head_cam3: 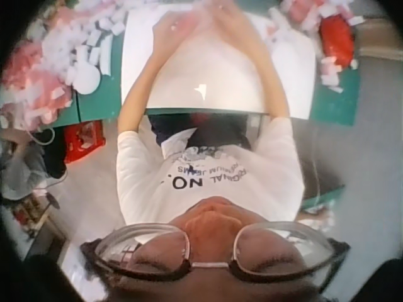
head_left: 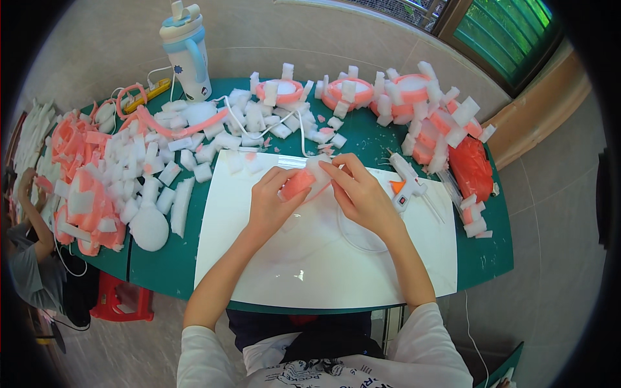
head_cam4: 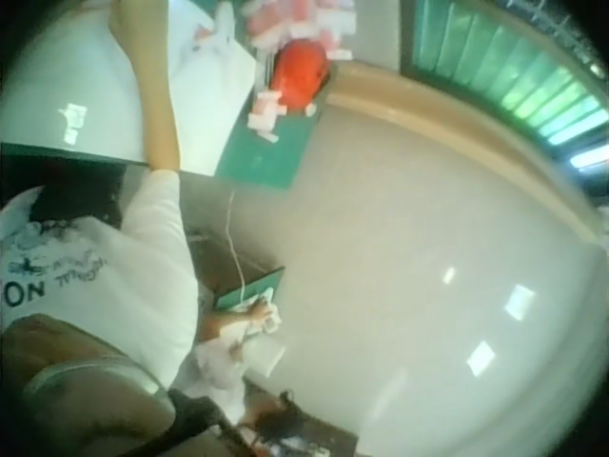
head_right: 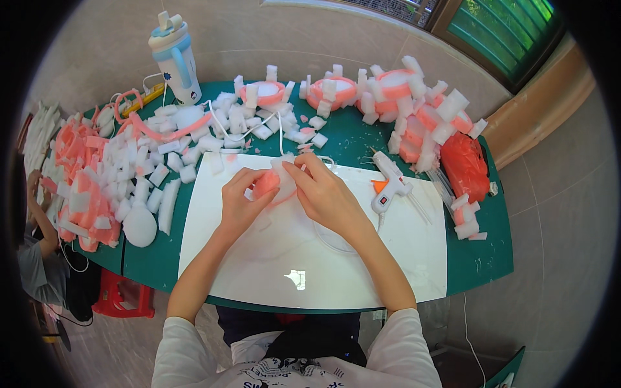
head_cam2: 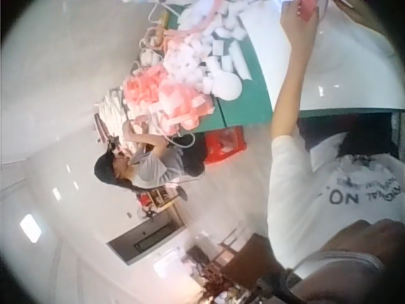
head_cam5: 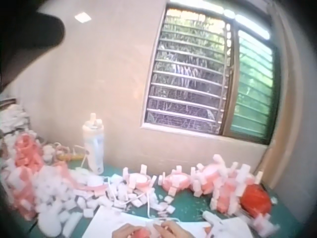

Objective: Assembling and gluing together pink and white foam pieces using a hot glue gun.

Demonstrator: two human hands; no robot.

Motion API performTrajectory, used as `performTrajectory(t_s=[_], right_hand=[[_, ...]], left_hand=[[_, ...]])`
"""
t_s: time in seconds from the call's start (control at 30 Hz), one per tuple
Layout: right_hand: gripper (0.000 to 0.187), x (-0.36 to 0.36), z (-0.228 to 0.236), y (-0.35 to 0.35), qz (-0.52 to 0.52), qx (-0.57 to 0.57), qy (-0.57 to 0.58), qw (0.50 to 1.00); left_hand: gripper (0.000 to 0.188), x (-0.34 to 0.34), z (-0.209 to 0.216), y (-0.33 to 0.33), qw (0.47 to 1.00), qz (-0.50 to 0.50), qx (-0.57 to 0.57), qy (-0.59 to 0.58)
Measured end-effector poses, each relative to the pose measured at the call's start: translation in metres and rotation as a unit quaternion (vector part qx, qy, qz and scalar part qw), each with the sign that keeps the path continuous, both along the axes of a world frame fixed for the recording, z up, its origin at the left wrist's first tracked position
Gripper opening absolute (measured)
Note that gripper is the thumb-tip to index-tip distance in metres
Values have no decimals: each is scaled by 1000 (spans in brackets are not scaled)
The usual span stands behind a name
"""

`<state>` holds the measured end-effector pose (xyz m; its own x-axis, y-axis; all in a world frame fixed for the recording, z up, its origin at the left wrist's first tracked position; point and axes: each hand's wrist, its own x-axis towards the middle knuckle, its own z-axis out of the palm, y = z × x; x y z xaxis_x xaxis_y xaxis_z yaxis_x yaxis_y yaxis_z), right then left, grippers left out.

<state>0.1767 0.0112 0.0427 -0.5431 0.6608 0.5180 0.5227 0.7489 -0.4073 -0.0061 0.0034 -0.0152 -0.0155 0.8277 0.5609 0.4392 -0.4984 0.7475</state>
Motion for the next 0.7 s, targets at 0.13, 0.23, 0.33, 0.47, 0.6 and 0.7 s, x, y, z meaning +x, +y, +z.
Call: performTrajectory(t_s=[0.13,0.23,0.33,0.47,0.6,0.7], right_hand=[[42,2,4,1,11,43,-32,998],[42,1,3,2,21,79,-34,996],[41,2,-1,2,32,33,-11,999],[39,5,2,2,30,9,-7,999],[36,9,3,2,38,-4,-4,999],[35,9,0,4,43,-12,3,999]], left_hand=[[32,2,0,-2,1000,-2,-2,-3],[31,2,0,-2,1000,-4,-10,0],[31,1,0,-1,1000,-8,-9,-2],[30,1,1,-2,1000,-11,-8,6],[31,3,2,-3,1000,-17,-4,12],[31,3,-2,-1,1000,-15,7,14]])
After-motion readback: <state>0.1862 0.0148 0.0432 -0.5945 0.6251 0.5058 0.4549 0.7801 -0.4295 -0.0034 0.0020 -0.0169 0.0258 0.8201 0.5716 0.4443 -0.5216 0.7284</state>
